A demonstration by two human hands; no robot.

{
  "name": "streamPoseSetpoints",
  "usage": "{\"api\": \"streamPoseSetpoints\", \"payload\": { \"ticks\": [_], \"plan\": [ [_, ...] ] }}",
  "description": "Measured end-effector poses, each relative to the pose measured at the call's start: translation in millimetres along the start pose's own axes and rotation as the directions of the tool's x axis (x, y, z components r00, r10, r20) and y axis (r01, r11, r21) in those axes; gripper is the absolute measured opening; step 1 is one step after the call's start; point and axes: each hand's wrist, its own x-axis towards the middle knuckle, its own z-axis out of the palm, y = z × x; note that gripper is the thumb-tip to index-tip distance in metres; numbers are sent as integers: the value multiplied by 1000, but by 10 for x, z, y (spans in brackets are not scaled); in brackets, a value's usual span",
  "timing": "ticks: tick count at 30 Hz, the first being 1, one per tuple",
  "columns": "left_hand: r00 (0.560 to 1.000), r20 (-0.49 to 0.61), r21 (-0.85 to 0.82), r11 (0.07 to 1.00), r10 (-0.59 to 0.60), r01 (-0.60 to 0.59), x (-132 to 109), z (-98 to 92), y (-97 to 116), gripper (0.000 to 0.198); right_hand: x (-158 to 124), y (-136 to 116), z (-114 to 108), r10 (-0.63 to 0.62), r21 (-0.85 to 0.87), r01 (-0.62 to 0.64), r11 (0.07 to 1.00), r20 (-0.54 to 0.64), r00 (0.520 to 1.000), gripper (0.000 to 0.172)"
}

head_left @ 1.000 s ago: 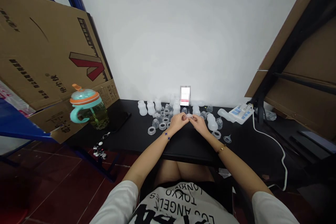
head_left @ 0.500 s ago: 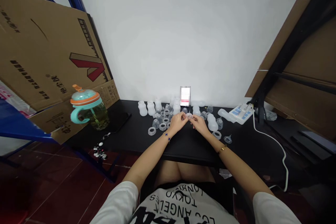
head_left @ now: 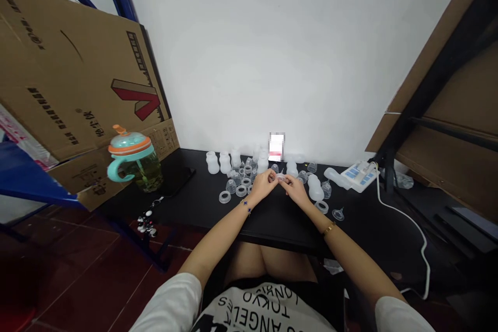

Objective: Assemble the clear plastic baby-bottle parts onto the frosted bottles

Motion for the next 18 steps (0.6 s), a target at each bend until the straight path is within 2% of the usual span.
{"api": "streamPoseSetpoints", "payload": {
  "ticks": [11, 18],
  "plan": [
    [1000, 15, -160, 987, -15, 17, 6, 36, -18, 10, -6, -39, -26, -18, -32, 17, 999, -32, 999, 36],
    [1000, 18, -195, 980, -22, 25, -13, 25, 19, 13, 9, 15, -15, -22, -53, 21, 998, -21, 1000, 35]
  ]
}}
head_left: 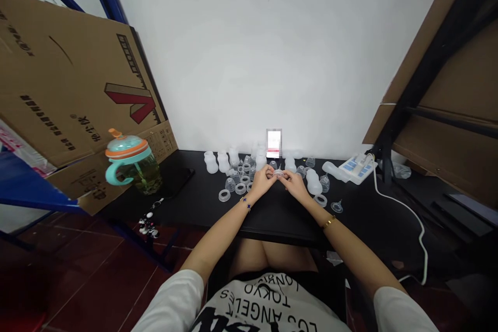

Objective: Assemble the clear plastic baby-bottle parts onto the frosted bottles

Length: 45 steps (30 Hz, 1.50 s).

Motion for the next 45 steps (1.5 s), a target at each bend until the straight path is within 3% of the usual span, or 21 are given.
{"api": "streamPoseSetpoints", "payload": {
  "ticks": [45],
  "plan": [
    [1000, -4, 74, 997, -14, 14, -13, 3, 40, 12, -32, -55, -21, -11, -36, 10, 999, -34, 999, 31]
  ]
}}
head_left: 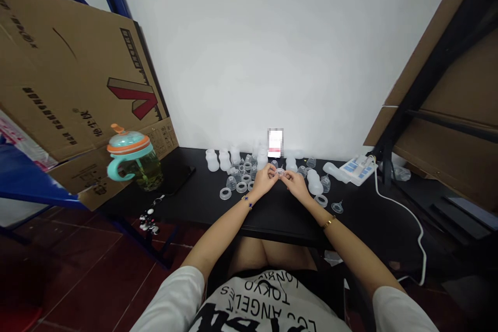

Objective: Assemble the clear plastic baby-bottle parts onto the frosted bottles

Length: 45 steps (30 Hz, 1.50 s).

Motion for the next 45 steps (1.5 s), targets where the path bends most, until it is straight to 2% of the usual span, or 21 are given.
{"api": "streamPoseSetpoints", "payload": {
  "ticks": [10, 22, 36, 45],
  "plan": [
    [1000, 16, 9, 1000, 23, -23, -1, -6, 25, 13, 0, 1, 12, 7, 5, -7, 1000, -12, 1000, 31],
    [1000, -15, 16, 1000, -17, 17, 7, -8, 20, 14, -9, -5, 15, 1, -2, -1, 1000, -4, 1000, 34],
    [999, -16, 144, 989, -44, 46, -22, -44, 80, 14, 33, 92, 29, -5, -38, 5, 999, -7, 1000, 29],
    [1000, 14, 167, 986, -7, 5, -20, -14, 17, 17, 28, 85, 22, -16, -23, 16, 1000, -14, 1000, 32]
  ]
}}
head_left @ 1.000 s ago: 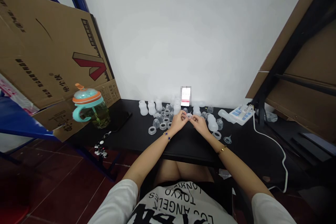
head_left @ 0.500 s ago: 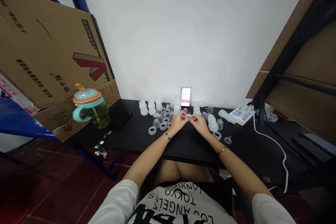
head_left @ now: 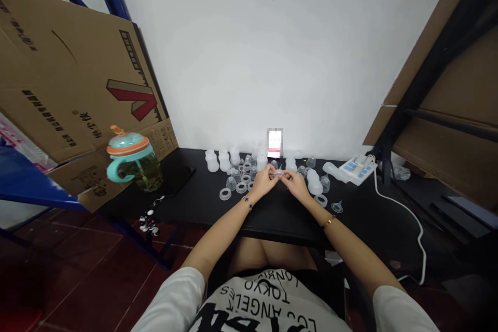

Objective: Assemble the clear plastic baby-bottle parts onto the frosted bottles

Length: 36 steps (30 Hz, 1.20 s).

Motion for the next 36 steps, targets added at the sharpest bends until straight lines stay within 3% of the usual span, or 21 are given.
{"api": "streamPoseSetpoints", "payload": {
  "ticks": [21, 36],
  "plan": [
    [1000, 15, -60, 998, 14, -13, 11, 6, -8, 14, -6, -33, -3, -36, -30, 36, 999, -19, 999, 32],
    [1000, -12, 22, 1000, -11, 12, -4, -20, 65, 17, -16, -82, -22, -25, -152, 23, 988, -15, 1000, 31]
  ]
}}
